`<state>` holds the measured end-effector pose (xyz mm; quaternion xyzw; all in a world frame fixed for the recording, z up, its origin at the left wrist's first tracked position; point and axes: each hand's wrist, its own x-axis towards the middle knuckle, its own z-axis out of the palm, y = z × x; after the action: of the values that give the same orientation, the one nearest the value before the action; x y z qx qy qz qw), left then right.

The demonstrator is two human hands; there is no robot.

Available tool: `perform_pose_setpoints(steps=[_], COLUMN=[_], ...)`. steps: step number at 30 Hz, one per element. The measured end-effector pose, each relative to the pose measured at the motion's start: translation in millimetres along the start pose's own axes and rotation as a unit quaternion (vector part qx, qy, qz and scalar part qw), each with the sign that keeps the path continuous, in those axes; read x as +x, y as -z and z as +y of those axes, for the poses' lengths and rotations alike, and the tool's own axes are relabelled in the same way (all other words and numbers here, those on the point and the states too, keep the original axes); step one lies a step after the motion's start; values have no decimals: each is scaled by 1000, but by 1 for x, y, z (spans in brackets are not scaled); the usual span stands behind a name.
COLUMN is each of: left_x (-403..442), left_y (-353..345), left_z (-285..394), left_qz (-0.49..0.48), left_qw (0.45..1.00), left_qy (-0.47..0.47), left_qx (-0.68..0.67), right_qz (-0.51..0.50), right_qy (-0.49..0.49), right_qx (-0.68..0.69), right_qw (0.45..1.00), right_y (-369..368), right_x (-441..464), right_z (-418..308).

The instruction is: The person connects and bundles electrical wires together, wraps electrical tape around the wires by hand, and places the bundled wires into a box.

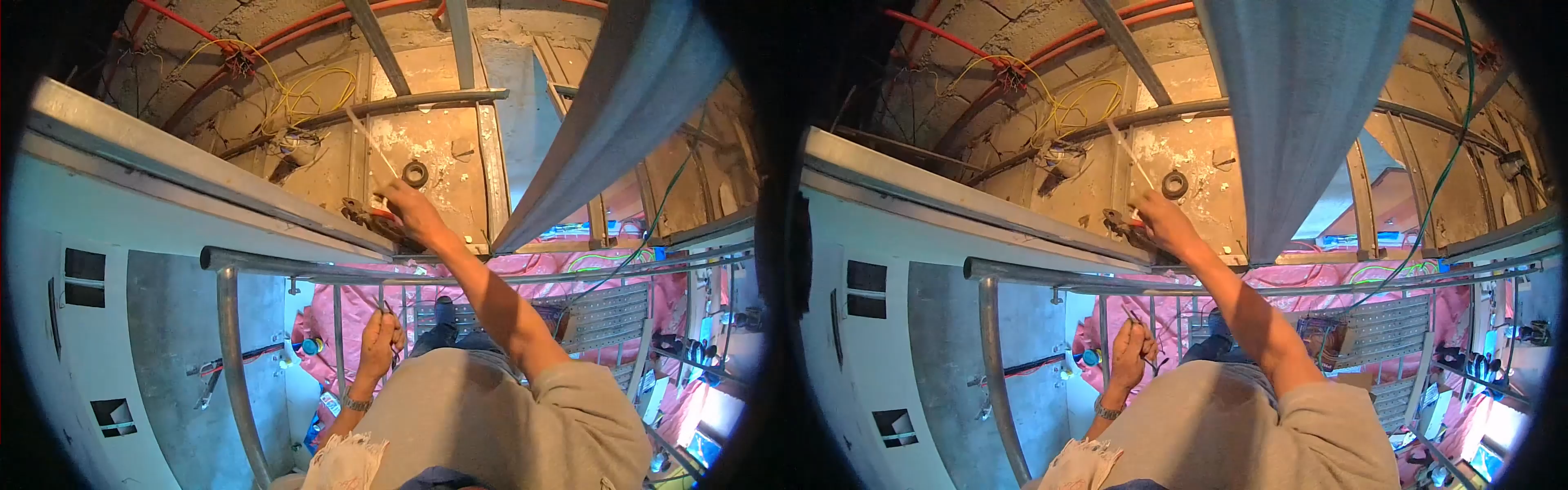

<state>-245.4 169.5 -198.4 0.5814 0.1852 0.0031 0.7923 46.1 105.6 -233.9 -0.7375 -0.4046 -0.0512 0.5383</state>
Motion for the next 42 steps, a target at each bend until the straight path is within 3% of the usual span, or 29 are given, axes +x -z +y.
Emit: perform_pose_setpoints(steps=[1, 3, 5, 10, 12, 15, 17, 18, 19, 20, 21, 22, 23, 25, 26, 27, 28, 29, 30, 31, 33, 35, 37, 38, 40, 42], left_x=[3, 10, 18, 22, 25, 28, 29, 29, 25, 21, 20, 26, 28, 27, 26, 27, 24, 19, 15, 15, 13, 13, 8, 9, 12, 15], left_y=[-4, -15, -20, -53, -65, -99, -128, -135, -140, -146, -150, -151, -151, -150, -148, -150, -155, -159, -169, -169, -167, -161, -168, -169, -169, -168], left_z=[5, 17, 17, 27, 20, 22, 24, 26, 17, 2, -11, -18, -23, -38, -54, -50, -41, -29, -6, -11, -32, -28, -14, -26, -26, -34], left_qz=[-3, 5, 4, -54, -73, -109, -180, -232, -230, -222, -209, -238, -235, -217, -165, -163, -184, -198, -166, -158, -152, -156, -169, -156, -163, -172], left_qw=[1000, 994, 994, 989, 980, 959, 954, 914, 914, 951, 970, 971, 971, 968, 945, 944, 969, 972, 966, 968, 986, 980, 970, 977, 976, 975], left_qy=[0, -68, -72, -99, -117, -160, -139, -185, -186, -81, 25, 24, 21, 77, -65, -67, 26, 117, 188, 185, 38, 52, 145, 147, 142, 141], left_qx=[2, 84, 79, 99, 145, 208, 194, 277, 279, 201, 120, 26, 31, -96, 275, 278, 162, 43, 58, 64, 62, 110, 94, 11, 13, 11], right_qz=[31, 3, -18, -72, -78, -74, -48, 5, 59, 58, 78, 99, 99, 112, 113, 126, 136, 135, 151, 164, 144, 104, 124, 142, 159, 154], right_qy=[12, -29, -23, -166, -234, -322, -296, -271, -243, -241, -208, -170, -165, -212, -210, -295, -375, -372, -381, -386, -396, -371, -378, -359, -341, -296], right_qx=[18, 14, 21, 10, 129, 184, 215, 264, 312, 314, 225, 136, 140, 77, 80, 157, 233, 239, 305, 371, 403, 402, 413, 395, 378, 273], right_qw=[999, 999, 999, 983, 960, 926, 929, 926, 916, 916, 949, 971, 971, 968, 968, 934, 887, 887, 860, 828, 812, 830, 819, 833, 846, 902], right_y=[13, 45, 77, 111, 133, 157, 158, 156, 155, 160, 167, 171, 175, 188, 186, 183, 180, 180, 180, 181, 187, 190, 186, 183, 183, 188], right_x=[-18, -63, -114, -238, -254, -258, -263, -264, -264, -265, -264, -260, -255, -245, -249, -256, -261, -263, -264, -264, -266, -270, -270, -270, -267, -262], right_z=[-12, -36, -53, -99, -130, -173, -175, -174, -172, -170, -166, -164, -171, -188, -187, -185, -184, -181, -178, -173, -164, -155, -148, -142, -138, -137])
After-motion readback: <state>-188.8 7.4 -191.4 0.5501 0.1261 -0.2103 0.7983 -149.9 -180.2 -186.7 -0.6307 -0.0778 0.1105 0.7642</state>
